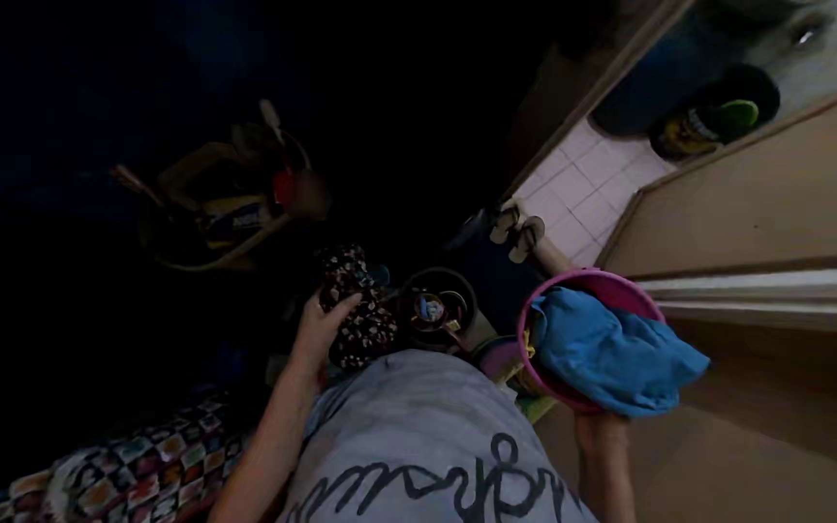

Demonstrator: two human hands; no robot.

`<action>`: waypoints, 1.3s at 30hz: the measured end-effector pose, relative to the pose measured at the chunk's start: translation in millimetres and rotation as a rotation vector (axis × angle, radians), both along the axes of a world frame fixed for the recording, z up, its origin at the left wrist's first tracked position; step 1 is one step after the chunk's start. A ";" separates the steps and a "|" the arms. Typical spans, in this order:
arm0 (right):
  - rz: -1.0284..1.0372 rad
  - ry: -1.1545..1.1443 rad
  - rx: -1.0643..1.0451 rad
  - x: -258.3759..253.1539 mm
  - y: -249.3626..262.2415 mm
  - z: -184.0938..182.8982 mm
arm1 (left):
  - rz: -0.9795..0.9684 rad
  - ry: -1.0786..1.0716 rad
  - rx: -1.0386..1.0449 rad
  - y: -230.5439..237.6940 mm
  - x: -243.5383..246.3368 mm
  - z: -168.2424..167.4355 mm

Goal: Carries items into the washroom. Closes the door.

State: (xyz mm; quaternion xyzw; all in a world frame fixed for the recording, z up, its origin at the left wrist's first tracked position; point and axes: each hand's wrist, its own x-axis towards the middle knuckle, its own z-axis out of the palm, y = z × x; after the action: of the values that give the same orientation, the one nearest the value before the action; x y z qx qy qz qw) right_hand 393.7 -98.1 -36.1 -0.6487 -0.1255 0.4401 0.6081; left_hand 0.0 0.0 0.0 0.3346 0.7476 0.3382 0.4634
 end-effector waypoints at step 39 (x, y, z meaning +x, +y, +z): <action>-0.111 0.329 -0.135 58.6 -38.1 -75.2 | -0.320 0.209 -0.394 -23.6 97.6 -37.2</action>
State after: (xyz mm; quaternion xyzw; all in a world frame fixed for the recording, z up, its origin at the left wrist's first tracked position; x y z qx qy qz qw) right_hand 452.3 -136.2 -111.3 -0.6131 0.0415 0.5136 0.5988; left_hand 97.6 -23.6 -37.2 0.3849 0.7805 0.0725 0.4873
